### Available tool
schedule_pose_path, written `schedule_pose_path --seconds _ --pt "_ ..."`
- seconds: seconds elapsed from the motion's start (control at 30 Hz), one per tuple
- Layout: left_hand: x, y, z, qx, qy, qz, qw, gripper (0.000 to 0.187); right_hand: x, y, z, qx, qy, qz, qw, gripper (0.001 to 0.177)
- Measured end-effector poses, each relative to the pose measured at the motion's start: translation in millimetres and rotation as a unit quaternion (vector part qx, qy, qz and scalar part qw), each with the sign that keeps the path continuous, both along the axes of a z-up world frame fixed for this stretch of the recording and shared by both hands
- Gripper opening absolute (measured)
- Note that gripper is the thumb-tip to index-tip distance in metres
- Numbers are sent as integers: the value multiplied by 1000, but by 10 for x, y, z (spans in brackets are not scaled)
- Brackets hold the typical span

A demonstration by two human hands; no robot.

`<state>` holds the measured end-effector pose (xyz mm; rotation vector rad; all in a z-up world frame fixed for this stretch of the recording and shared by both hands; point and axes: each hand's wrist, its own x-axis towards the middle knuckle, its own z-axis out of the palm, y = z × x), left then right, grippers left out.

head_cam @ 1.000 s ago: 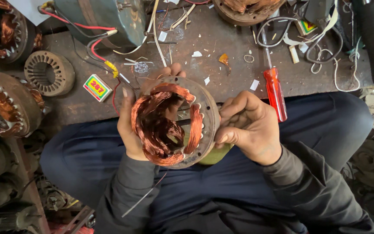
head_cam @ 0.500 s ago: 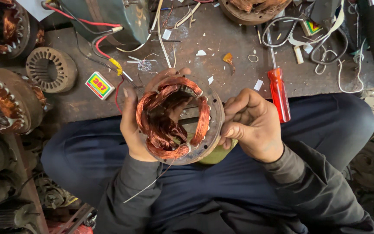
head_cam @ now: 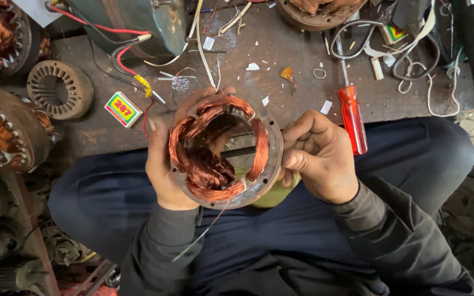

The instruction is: The person is repairing a motor stator by hand. They use a screwdriver to pry and separate copper windings, then use scissors and pliers to cut and remove sections of the winding. The person rotates the stator to access different areas and continues to remove copper wire throughout the clip.

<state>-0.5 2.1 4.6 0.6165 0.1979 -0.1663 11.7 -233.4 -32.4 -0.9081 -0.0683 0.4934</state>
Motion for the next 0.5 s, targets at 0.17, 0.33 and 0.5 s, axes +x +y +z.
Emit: schedule_pose_path --seconds 0.17,0.33,0.5 --pt "-41 40 86 144 -68 50 986 67 11 41 30 -64 4 16 998 38" --pt "-117 -24 275 310 -157 76 935 55 -9 93 7 -73 16 54 996 52" --pt "-226 -136 651 549 -187 57 813 55 -104 96 -159 77 67 44 994 49"
